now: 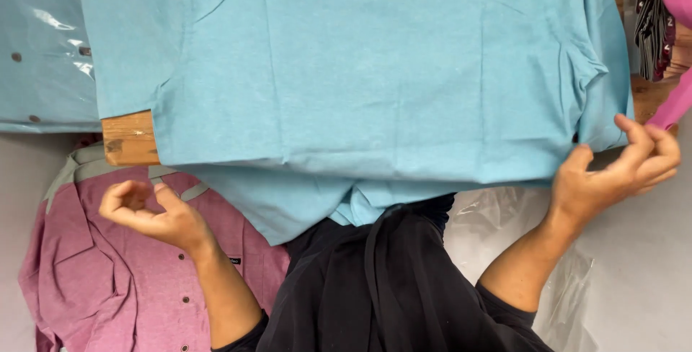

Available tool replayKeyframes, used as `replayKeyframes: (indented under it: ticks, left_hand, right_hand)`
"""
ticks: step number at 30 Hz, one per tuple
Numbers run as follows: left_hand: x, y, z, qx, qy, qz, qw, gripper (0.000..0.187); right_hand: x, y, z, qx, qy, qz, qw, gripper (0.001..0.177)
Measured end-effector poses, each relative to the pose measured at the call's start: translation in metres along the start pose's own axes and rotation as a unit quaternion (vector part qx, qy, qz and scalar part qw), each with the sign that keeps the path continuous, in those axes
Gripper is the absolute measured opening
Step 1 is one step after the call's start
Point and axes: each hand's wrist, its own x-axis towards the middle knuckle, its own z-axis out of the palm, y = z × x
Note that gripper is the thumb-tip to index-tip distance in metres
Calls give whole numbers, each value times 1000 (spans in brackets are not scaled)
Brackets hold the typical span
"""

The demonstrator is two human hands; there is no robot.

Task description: The person is using a lint roller to remove debris from a light blue shirt, flipping it over to clean both the front and back surfaces on a wooden workbench.

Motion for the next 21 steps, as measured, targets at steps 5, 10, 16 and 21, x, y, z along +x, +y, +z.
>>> replayKeyframes:
  ticks: [5, 10, 16, 21]
  left_hand:
    - [20, 61, 36, 41, -91, 183, 978, 26]
    - [46, 49, 78, 236, -424, 190, 854, 81]
    - [92, 37, 92, 307, -456, 154, 821, 75]
    - [120, 32, 115, 319, -477, 142, 806, 76]
  right_hand:
    - [19, -54, 34, 86, -97, -86, 988, 31]
    - [46, -60, 76, -46, -450, -52, 890, 86]
    - [67, -27, 87, -68, -414, -9, 908, 82]
    - [86, -24, 105, -75, -431, -12, 899, 82]
